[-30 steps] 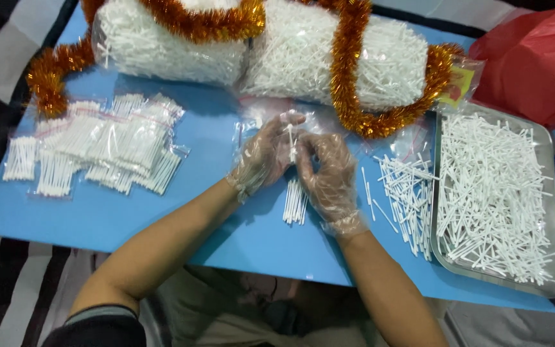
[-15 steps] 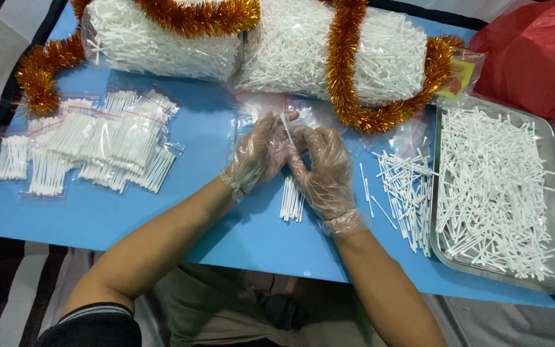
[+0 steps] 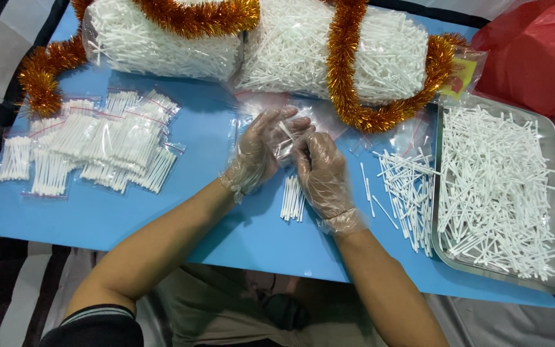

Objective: The person sorts white cotton swabs by hand, gathering them from a tray and placing them into a small plastic bag.

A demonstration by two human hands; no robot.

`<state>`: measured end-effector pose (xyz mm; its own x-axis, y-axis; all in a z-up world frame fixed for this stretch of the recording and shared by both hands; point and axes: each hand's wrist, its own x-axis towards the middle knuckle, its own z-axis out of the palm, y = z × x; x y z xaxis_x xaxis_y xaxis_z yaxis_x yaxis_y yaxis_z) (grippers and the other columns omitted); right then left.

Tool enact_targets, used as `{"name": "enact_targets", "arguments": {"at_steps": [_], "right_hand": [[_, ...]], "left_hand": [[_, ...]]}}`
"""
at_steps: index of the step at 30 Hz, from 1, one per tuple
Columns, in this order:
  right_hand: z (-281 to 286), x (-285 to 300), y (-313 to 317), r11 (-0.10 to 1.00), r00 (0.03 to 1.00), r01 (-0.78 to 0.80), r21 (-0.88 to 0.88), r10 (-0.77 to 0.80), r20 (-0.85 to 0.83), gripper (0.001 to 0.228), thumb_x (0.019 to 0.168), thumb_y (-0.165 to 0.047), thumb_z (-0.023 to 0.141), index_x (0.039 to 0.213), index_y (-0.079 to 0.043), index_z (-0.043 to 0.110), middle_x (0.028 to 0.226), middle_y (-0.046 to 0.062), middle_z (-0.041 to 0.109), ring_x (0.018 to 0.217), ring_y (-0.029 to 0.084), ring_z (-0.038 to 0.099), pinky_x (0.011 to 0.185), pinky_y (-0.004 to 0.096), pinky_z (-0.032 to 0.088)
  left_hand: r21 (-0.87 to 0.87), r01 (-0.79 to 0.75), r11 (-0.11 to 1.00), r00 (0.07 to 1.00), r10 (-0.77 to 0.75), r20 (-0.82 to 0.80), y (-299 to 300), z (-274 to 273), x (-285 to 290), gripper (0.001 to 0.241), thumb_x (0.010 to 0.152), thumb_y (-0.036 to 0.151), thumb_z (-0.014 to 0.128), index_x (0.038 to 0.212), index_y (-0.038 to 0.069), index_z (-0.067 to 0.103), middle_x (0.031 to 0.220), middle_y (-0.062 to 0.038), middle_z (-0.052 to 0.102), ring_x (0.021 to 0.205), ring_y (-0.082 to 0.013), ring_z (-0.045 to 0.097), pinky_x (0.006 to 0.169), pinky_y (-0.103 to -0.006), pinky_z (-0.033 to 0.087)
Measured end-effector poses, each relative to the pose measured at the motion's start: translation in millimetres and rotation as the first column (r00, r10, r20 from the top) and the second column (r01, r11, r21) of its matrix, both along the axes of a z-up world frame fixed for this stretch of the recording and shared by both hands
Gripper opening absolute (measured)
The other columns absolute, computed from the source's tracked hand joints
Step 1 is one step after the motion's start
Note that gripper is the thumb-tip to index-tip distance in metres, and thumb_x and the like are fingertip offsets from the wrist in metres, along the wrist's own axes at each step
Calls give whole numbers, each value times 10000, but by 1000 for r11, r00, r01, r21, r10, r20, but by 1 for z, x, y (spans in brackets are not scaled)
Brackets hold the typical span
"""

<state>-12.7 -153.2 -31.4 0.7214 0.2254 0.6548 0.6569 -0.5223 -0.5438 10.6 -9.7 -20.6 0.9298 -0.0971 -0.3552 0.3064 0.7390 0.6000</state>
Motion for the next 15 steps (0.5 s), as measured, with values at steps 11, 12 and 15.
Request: {"name": "enact_targets", "arguments": {"at_steps": [11,12,15], "right_hand": [[54,-19,8,970,966,-88,228,139,-219,131,890,-93,791,973,-84,690,868,112,650,831,285,712,687,352,605],[63,-22,8,961,950,-112,254,179,-258,169,869,-47,800,1008,-63,705,894,132,663,877,281,730,738,336,620],[61,-20,9,946,930,-106,306,203,-307,116,922,-69,769,1029,-52,727,894,117,674,896,239,733,748,333,627]], "left_hand": [[4,25,1000,1000,-25,0,7,-10,13,490,886,306,669,1285,21,655,1230,-286,673,1092,-421,704,822,-510,629],[-10,21,1000,1000,-21,-7,10,-6,12,461,877,279,684,1263,28,668,1222,-270,683,1089,-434,711,802,-526,631],[13,22,1000,1000,-22,20,11,21,-2,505,896,273,623,1327,10,624,1266,-283,670,1147,-450,689,866,-536,612]]}}
